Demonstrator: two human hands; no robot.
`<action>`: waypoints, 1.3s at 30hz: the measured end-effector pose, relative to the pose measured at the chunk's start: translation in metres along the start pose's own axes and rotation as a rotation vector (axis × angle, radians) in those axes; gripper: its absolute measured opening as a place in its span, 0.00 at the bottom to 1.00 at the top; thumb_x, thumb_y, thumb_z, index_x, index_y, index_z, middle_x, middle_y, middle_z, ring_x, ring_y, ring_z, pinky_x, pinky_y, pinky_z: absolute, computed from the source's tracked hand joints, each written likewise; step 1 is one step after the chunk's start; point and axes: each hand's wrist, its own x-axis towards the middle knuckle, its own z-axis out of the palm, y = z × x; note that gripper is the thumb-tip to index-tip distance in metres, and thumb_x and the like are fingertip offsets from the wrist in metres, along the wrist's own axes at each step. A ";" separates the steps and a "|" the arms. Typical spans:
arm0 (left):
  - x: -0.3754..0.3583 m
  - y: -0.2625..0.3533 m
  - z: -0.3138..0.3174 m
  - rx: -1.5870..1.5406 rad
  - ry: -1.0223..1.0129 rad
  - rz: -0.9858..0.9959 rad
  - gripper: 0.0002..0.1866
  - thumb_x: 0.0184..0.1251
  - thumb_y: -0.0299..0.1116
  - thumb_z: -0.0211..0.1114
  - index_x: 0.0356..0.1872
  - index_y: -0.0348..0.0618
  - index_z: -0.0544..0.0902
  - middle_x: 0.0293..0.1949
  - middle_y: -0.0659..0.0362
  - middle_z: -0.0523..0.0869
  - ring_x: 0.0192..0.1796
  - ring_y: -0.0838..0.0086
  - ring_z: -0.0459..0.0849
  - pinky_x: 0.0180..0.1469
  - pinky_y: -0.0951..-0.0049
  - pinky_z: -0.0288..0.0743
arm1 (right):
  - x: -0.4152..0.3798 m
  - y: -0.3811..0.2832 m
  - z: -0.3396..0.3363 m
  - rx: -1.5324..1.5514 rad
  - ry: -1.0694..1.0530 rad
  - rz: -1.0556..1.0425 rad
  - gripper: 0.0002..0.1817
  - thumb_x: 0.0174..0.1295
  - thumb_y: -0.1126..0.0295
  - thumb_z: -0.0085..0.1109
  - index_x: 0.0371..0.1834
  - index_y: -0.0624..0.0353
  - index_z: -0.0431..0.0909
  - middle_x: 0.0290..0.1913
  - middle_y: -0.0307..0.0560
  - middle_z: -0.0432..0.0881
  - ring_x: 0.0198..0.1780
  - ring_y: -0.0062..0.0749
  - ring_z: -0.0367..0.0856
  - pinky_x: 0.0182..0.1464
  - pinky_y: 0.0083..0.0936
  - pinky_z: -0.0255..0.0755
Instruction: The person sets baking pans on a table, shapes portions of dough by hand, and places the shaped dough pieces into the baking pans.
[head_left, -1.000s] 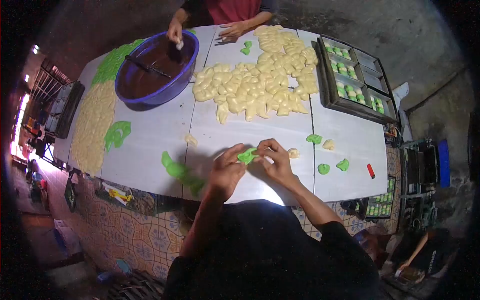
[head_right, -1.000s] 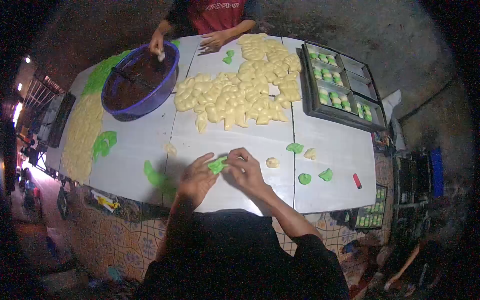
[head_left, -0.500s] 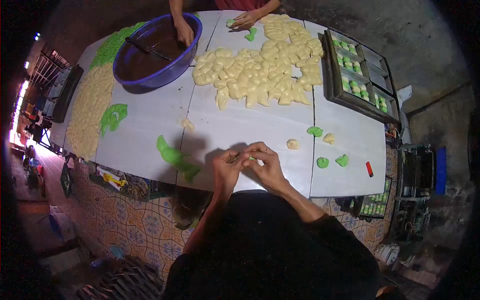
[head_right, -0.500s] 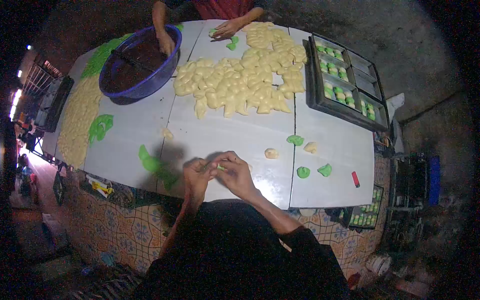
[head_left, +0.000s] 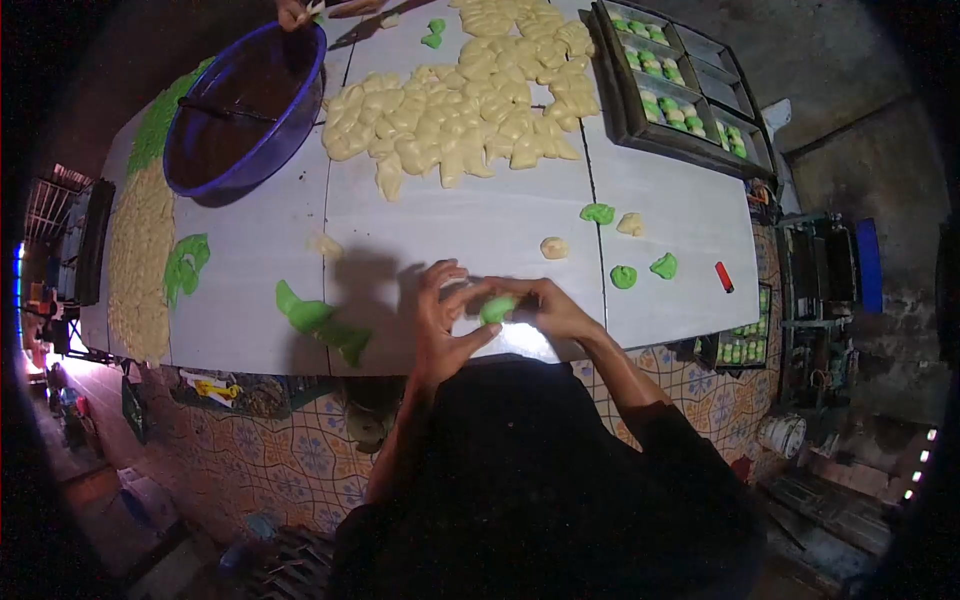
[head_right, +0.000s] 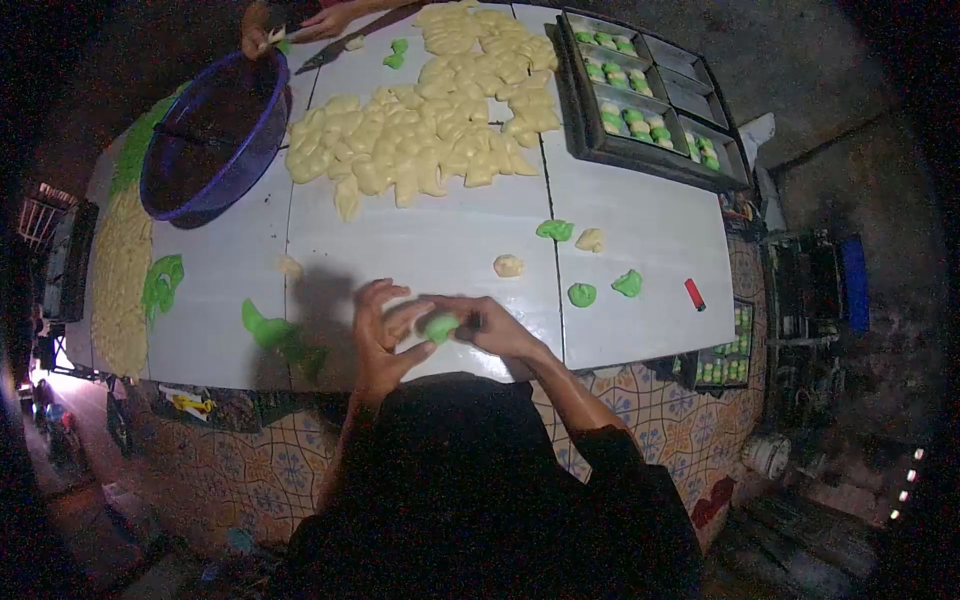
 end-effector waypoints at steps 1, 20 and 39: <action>0.003 -0.001 -0.001 0.016 0.083 0.023 0.32 0.49 0.15 0.69 0.58 0.37 0.68 0.60 0.53 0.66 0.58 0.65 0.77 0.62 0.63 0.71 | 0.005 -0.005 -0.008 0.027 0.033 0.123 0.30 0.52 0.83 0.57 0.63 0.55 0.74 0.53 0.44 0.82 0.55 0.29 0.77 0.58 0.26 0.71; 0.003 -0.045 -0.020 0.127 0.167 -0.230 0.10 0.67 0.21 0.57 0.47 0.31 0.78 0.40 0.52 0.85 0.42 0.71 0.84 0.49 0.72 0.77 | 0.014 0.028 -0.043 -0.933 0.518 0.075 0.16 0.55 0.75 0.58 0.49 0.62 0.77 0.47 0.55 0.74 0.50 0.51 0.70 0.52 0.42 0.67; 0.033 0.005 -0.051 -0.752 0.293 -0.083 0.15 0.63 0.28 0.65 0.47 0.28 0.80 0.46 0.53 0.84 0.45 0.72 0.83 0.51 0.74 0.75 | 0.121 -0.074 0.064 0.043 0.046 -0.437 0.27 0.64 0.50 0.56 0.57 0.60 0.76 0.61 0.47 0.66 0.67 0.38 0.59 0.69 0.36 0.53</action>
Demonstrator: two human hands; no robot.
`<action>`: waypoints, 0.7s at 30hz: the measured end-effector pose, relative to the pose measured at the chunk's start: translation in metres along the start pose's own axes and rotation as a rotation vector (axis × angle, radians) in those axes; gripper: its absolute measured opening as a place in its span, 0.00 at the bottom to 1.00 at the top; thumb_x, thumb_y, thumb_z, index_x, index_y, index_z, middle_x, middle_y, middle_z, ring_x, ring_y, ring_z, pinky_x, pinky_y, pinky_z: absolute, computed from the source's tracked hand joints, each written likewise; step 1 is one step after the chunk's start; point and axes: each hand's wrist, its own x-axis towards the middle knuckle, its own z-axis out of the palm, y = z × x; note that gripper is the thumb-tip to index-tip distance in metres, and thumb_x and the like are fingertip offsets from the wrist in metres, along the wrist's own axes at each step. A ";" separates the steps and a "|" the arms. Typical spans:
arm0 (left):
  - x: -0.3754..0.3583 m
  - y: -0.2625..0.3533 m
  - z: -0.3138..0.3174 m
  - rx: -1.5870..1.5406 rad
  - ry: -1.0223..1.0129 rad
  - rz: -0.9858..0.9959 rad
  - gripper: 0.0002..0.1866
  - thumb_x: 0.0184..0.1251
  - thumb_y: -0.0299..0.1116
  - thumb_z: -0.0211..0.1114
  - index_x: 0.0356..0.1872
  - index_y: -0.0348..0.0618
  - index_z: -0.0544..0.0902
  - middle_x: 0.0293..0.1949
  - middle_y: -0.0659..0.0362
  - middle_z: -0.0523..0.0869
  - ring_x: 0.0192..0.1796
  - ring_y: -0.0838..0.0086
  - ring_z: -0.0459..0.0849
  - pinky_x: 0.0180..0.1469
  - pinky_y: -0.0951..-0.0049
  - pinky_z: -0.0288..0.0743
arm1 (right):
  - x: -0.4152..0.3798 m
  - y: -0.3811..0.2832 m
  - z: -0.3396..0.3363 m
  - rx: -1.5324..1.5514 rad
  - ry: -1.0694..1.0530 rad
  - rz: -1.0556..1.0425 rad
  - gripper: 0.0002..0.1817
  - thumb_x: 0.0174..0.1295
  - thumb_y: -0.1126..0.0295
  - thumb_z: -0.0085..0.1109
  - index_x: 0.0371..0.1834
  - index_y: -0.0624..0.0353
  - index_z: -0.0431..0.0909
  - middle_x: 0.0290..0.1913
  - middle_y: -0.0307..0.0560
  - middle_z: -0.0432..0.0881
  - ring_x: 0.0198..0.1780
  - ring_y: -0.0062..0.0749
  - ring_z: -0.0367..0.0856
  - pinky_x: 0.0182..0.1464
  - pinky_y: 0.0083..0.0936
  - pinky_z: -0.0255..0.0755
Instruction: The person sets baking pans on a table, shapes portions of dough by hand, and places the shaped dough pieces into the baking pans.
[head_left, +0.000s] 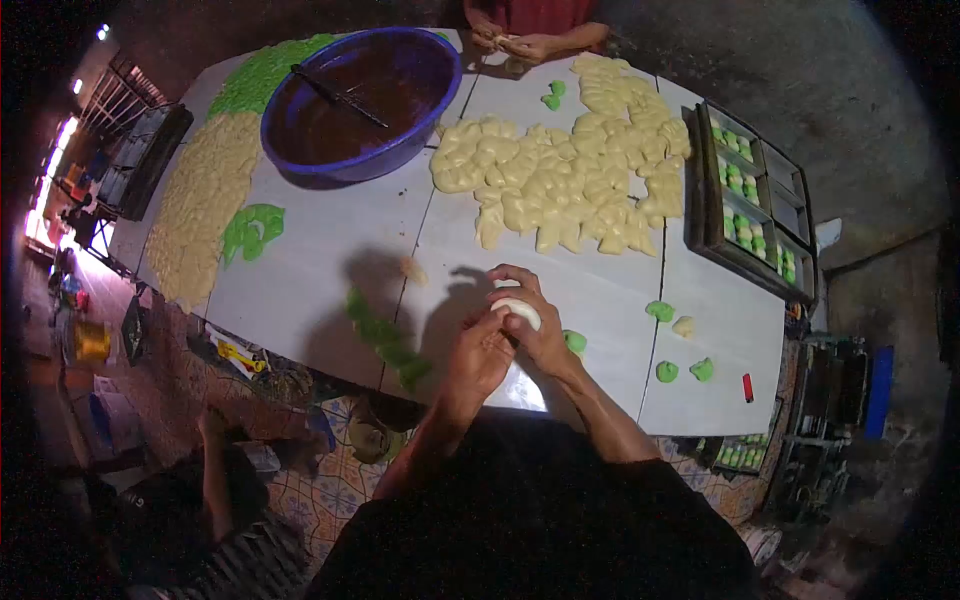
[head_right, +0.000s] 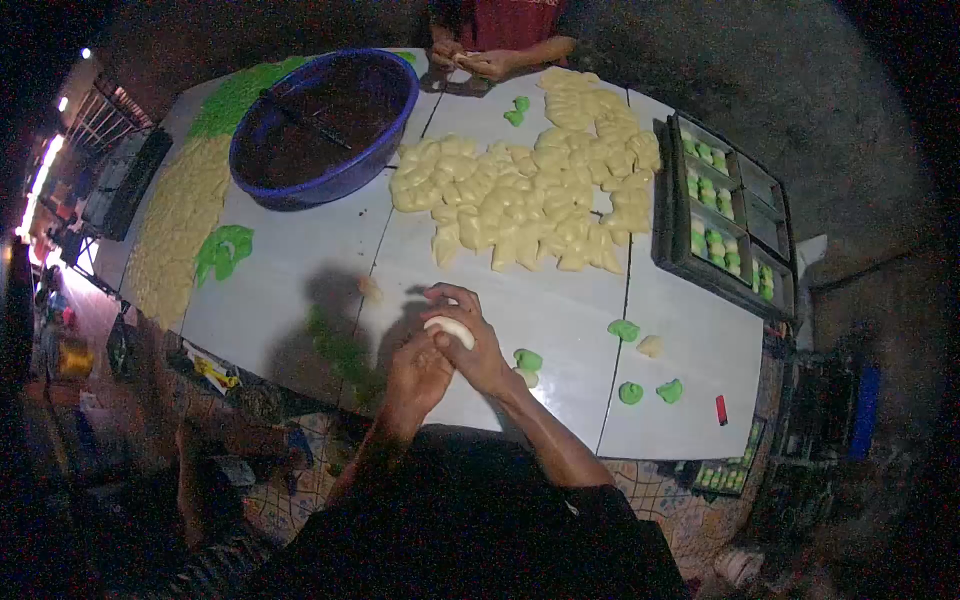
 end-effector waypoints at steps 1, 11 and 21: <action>0.002 0.004 0.003 -0.246 0.098 -0.133 0.21 0.63 0.34 0.65 0.52 0.29 0.76 0.48 0.51 0.82 0.48 0.68 0.81 0.53 0.71 0.75 | 0.004 0.004 0.002 -0.003 -0.015 -0.007 0.27 0.64 0.50 0.56 0.57 0.60 0.76 0.61 0.47 0.66 0.67 0.38 0.59 0.69 0.36 0.53; 0.284 0.210 -0.089 1.486 0.230 0.211 0.31 0.72 0.59 0.48 0.47 0.38 0.81 0.38 0.54 0.88 0.42 0.61 0.86 0.42 0.64 0.77 | 0.033 0.040 -0.009 0.468 0.188 0.363 0.59 0.47 0.30 0.62 0.78 0.38 0.39 0.71 0.43 0.54 0.63 0.32 0.63 0.52 0.35 0.69; 0.345 0.249 -0.155 1.740 0.207 -0.612 0.51 0.61 0.77 0.23 0.57 0.43 0.79 0.42 0.51 0.86 0.46 0.57 0.83 0.54 0.55 0.70 | 0.021 0.065 -0.015 0.576 0.387 0.521 0.45 0.60 0.45 0.61 0.76 0.48 0.50 0.64 0.43 0.67 0.58 0.29 0.70 0.49 0.27 0.70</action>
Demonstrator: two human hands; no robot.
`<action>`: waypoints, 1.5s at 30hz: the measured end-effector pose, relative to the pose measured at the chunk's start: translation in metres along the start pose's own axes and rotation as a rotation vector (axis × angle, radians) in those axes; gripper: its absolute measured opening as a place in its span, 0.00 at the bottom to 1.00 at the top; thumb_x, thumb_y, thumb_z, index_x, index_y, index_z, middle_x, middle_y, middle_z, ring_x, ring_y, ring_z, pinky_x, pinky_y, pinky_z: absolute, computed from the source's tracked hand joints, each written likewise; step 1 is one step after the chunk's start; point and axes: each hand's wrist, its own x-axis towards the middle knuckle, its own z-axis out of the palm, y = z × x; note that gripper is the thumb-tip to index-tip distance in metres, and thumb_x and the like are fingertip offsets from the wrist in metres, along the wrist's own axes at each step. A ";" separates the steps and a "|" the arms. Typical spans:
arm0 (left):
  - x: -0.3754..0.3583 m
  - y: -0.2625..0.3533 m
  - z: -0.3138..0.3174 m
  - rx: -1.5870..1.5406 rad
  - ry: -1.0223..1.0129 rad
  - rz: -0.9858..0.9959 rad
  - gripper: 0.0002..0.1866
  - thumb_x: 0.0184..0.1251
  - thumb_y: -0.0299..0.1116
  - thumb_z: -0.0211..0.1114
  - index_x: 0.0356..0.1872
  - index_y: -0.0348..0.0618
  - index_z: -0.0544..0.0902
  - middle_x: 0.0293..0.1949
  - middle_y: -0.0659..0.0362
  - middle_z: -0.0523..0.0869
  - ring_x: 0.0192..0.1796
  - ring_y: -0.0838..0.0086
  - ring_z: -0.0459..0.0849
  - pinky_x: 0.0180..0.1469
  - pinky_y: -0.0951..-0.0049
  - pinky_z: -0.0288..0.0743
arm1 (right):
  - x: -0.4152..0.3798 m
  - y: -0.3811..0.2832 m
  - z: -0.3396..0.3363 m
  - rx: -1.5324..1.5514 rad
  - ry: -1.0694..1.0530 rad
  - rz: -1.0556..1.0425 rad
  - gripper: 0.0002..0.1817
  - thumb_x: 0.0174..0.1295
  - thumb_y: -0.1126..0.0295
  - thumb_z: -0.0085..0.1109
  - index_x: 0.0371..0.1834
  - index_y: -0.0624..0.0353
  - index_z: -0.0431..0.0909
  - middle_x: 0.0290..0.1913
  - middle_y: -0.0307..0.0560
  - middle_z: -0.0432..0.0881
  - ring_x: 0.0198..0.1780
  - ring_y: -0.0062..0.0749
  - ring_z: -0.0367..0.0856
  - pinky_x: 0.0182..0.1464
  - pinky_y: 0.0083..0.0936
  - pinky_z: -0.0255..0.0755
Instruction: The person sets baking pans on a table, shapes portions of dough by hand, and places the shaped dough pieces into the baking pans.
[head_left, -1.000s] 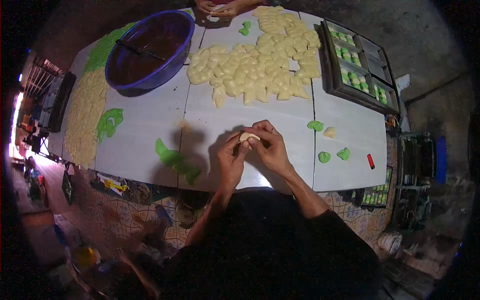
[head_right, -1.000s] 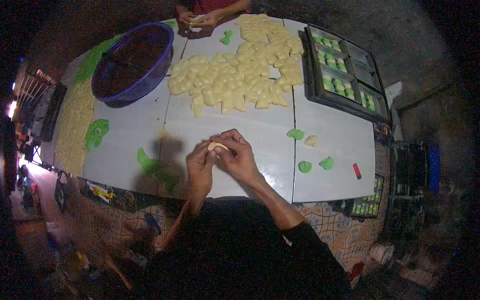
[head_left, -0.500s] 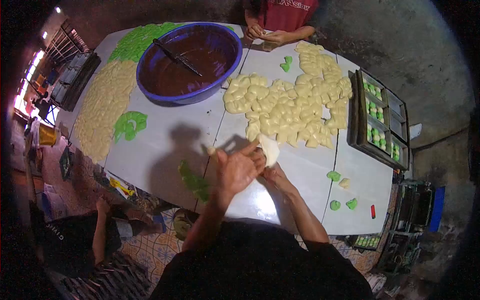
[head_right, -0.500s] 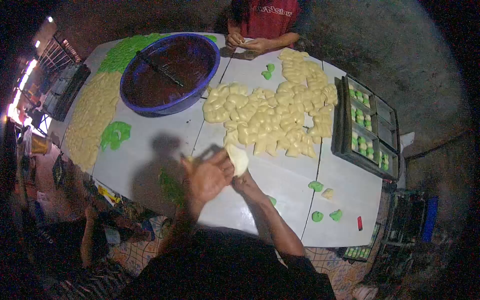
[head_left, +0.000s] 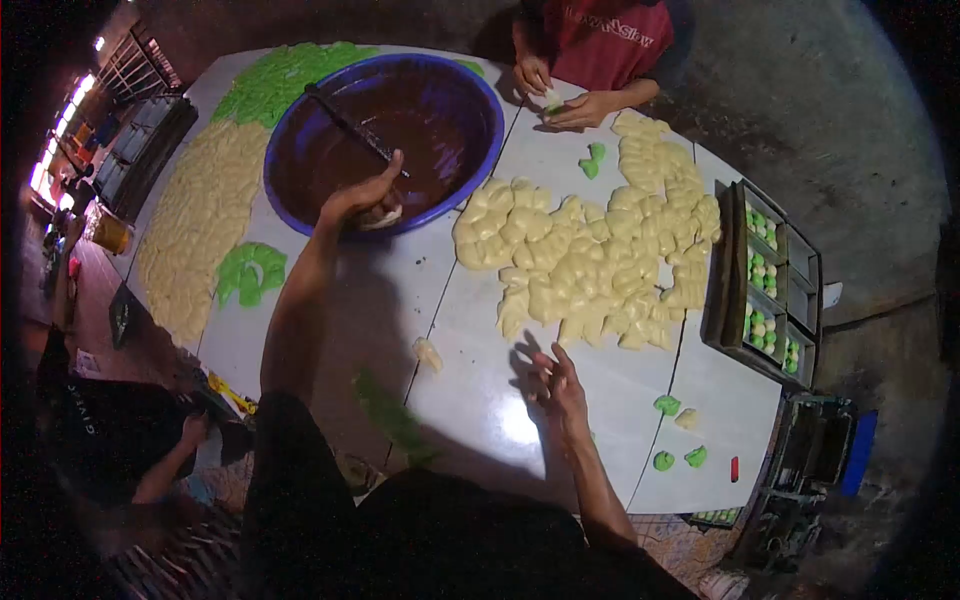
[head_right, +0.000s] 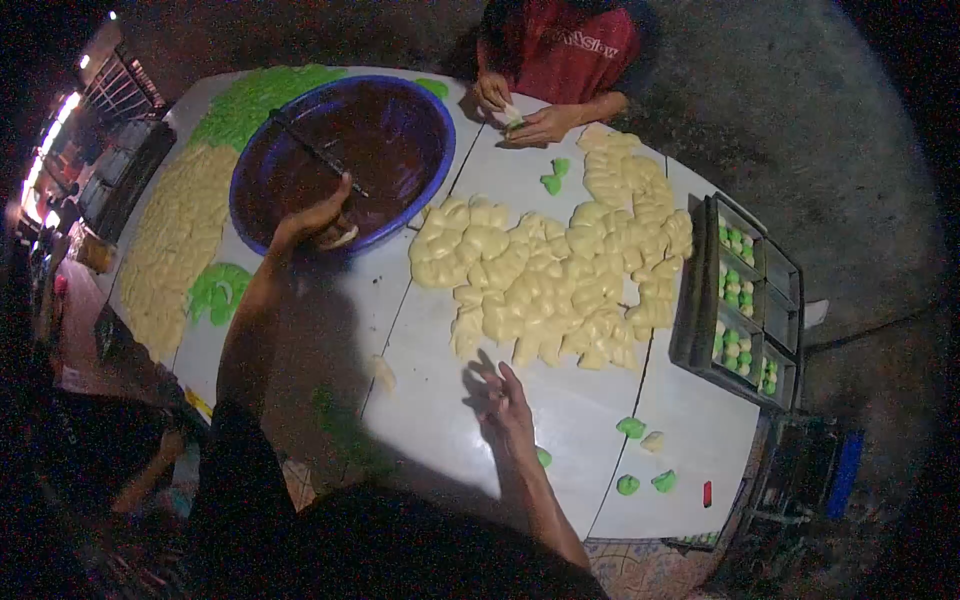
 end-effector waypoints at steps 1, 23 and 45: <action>-0.025 0.009 -0.001 -0.028 0.053 0.119 0.50 0.63 0.76 0.25 0.51 0.41 0.82 0.37 0.52 0.86 0.42 0.61 0.82 0.49 0.59 0.72 | 0.003 0.002 -0.001 0.029 -0.049 -0.007 0.44 0.62 0.49 0.61 0.75 0.52 0.49 0.64 0.45 0.68 0.59 0.31 0.71 0.49 0.26 0.71; -0.350 0.062 0.296 -1.119 -0.119 0.566 0.11 0.69 0.23 0.59 0.48 0.28 0.78 0.45 0.53 0.81 0.42 0.70 0.85 0.47 0.78 0.81 | -0.088 -0.030 -0.005 -0.455 0.057 -0.608 0.06 0.58 0.80 0.60 0.39 0.65 0.80 0.51 0.51 0.75 0.45 0.31 0.78 0.48 0.25 0.72; -0.331 0.043 0.364 -0.908 0.072 0.577 0.17 0.61 0.18 0.61 0.52 0.36 0.74 0.44 0.57 0.80 0.52 0.73 0.79 0.57 0.73 0.71 | -0.091 -0.011 -0.115 -0.631 0.138 -0.101 0.22 0.57 0.84 0.48 0.57 0.69 0.74 0.51 0.51 0.81 0.50 0.34 0.80 0.53 0.26 0.74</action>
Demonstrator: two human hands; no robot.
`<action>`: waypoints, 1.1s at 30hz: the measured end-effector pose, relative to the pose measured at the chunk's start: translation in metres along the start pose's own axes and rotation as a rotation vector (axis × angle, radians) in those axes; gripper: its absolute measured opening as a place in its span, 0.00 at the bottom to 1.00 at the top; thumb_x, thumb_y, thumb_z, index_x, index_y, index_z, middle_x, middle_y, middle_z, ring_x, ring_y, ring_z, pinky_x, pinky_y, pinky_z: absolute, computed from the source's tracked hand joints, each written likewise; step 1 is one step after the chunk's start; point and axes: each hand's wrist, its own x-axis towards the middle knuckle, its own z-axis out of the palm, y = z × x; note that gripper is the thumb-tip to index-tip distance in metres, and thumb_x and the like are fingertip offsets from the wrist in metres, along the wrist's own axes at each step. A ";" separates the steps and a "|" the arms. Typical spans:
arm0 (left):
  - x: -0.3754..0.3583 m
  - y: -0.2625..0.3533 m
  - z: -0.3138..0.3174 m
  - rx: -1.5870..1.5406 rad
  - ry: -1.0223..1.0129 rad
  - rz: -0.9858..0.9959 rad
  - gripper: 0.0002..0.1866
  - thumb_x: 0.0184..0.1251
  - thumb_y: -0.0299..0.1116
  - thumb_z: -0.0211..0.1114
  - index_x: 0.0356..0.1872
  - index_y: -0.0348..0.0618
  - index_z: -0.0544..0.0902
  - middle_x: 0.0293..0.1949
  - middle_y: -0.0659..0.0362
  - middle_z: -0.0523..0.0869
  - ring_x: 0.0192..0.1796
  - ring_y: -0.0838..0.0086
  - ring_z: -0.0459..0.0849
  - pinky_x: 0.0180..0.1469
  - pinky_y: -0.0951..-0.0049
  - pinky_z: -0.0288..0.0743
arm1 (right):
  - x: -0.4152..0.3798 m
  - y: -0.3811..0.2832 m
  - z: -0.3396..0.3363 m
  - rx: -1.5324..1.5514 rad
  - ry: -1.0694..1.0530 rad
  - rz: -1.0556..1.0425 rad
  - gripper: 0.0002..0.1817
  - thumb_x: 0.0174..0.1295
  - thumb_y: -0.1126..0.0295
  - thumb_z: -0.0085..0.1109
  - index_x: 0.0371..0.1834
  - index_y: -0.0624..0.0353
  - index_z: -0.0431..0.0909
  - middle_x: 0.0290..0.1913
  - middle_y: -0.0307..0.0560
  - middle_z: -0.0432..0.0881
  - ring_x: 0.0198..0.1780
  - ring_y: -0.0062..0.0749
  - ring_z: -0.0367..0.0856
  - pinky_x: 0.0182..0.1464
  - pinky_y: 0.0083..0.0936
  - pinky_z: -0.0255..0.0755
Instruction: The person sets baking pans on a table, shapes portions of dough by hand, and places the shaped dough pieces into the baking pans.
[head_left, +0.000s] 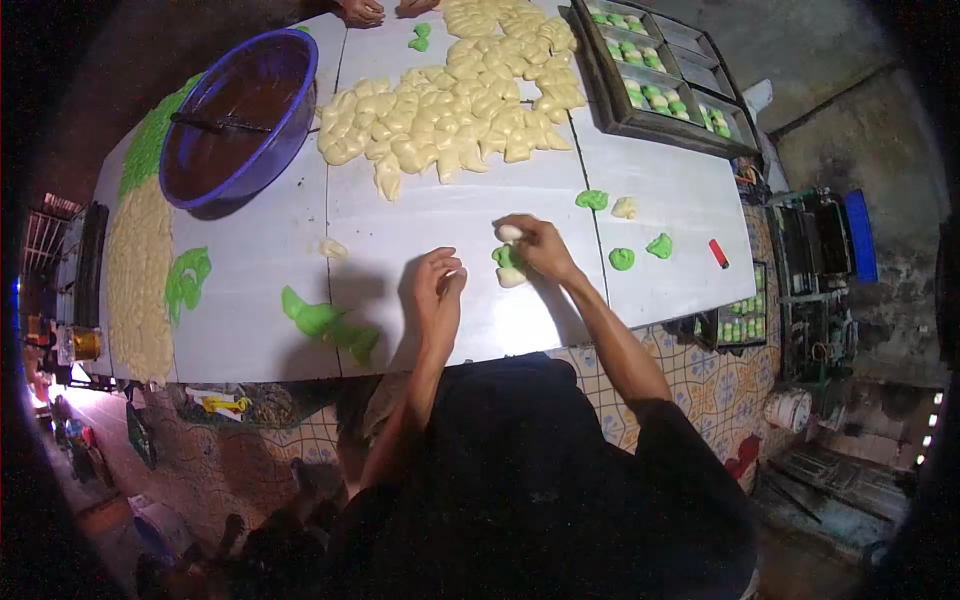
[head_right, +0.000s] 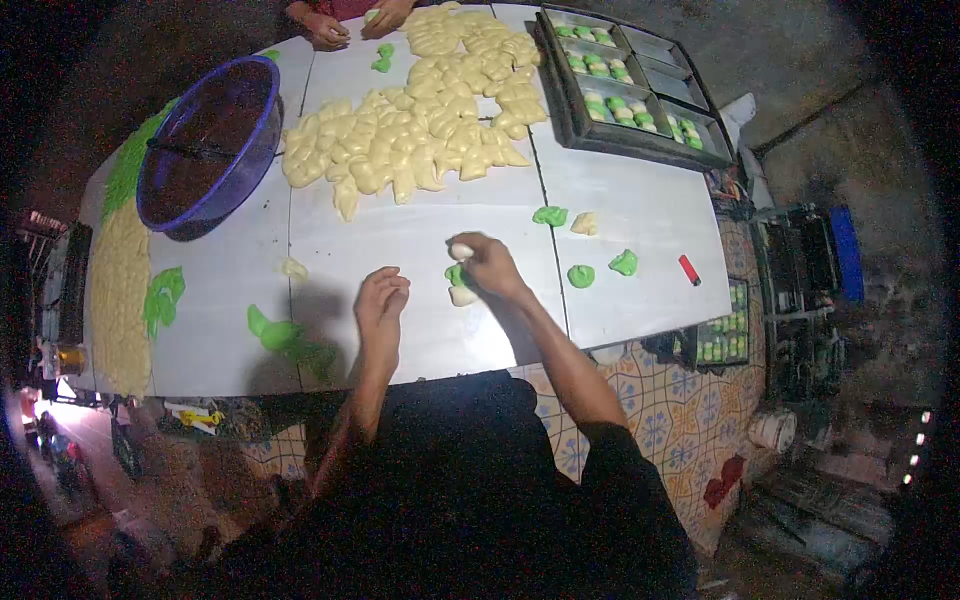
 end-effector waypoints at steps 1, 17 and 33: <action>0.005 -0.009 -0.003 -0.046 0.011 -0.046 0.16 0.61 0.19 0.61 0.51 0.35 0.75 0.42 0.58 0.81 0.49 0.74 0.80 0.55 0.75 0.71 | 0.007 0.010 -0.002 0.071 -0.129 0.094 0.23 0.56 0.85 0.45 0.57 0.69 0.74 0.50 0.50 0.81 0.50 0.37 0.80 0.55 0.28 0.73; -0.001 -0.077 0.003 0.393 0.167 0.317 0.06 0.58 0.15 0.56 0.34 0.33 0.78 0.33 0.49 0.79 0.35 0.59 0.79 0.38 0.66 0.72 | -0.011 0.045 0.065 -0.689 0.432 -0.385 0.16 0.56 0.74 0.60 0.48 0.63 0.74 0.47 0.56 0.75 0.50 0.52 0.72 0.53 0.41 0.68; 0.005 -0.079 0.118 1.017 0.134 -0.176 0.15 0.68 0.29 0.52 0.50 0.30 0.75 0.50 0.44 0.77 0.53 0.53 0.74 0.56 0.57 0.68 | -0.018 0.047 -0.213 1.704 -0.265 0.240 0.22 0.65 0.67 0.54 0.60 0.65 0.69 0.53 0.55 0.75 0.49 0.43 0.77 0.52 0.37 0.76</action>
